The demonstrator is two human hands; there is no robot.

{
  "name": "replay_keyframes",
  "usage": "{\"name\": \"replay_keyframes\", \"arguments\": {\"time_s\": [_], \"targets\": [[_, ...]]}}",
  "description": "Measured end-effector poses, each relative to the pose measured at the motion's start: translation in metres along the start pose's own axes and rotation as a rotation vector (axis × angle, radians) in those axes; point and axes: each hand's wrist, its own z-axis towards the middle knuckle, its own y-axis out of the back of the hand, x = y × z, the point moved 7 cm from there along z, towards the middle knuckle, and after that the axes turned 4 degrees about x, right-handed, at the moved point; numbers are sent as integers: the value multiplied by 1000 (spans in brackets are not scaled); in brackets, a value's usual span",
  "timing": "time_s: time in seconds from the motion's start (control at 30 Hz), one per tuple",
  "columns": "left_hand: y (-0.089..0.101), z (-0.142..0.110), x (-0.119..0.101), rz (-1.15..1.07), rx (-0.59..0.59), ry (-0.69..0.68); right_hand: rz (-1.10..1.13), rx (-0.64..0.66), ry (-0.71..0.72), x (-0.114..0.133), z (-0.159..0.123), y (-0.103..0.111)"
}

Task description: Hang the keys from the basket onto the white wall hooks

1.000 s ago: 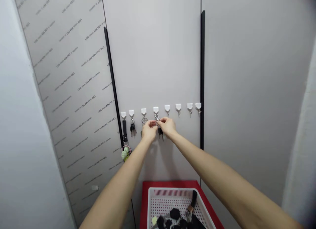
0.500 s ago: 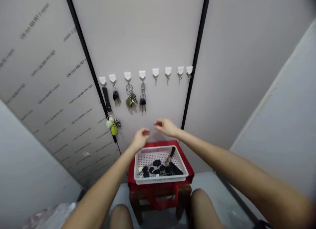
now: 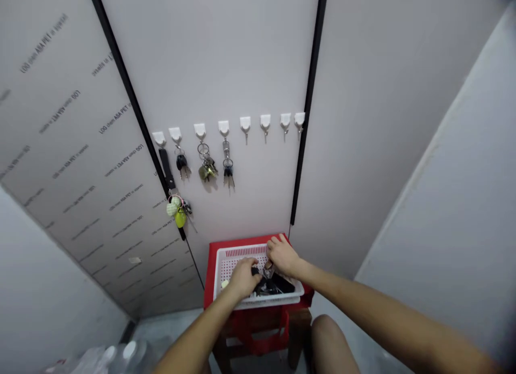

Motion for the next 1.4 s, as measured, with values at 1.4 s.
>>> {"name": "replay_keyframes", "arguments": {"time_s": [1.4], "targets": [[144, 81, -128, -409, -382, -156, 781, -1022, -279, -108, 60, 257]]}}
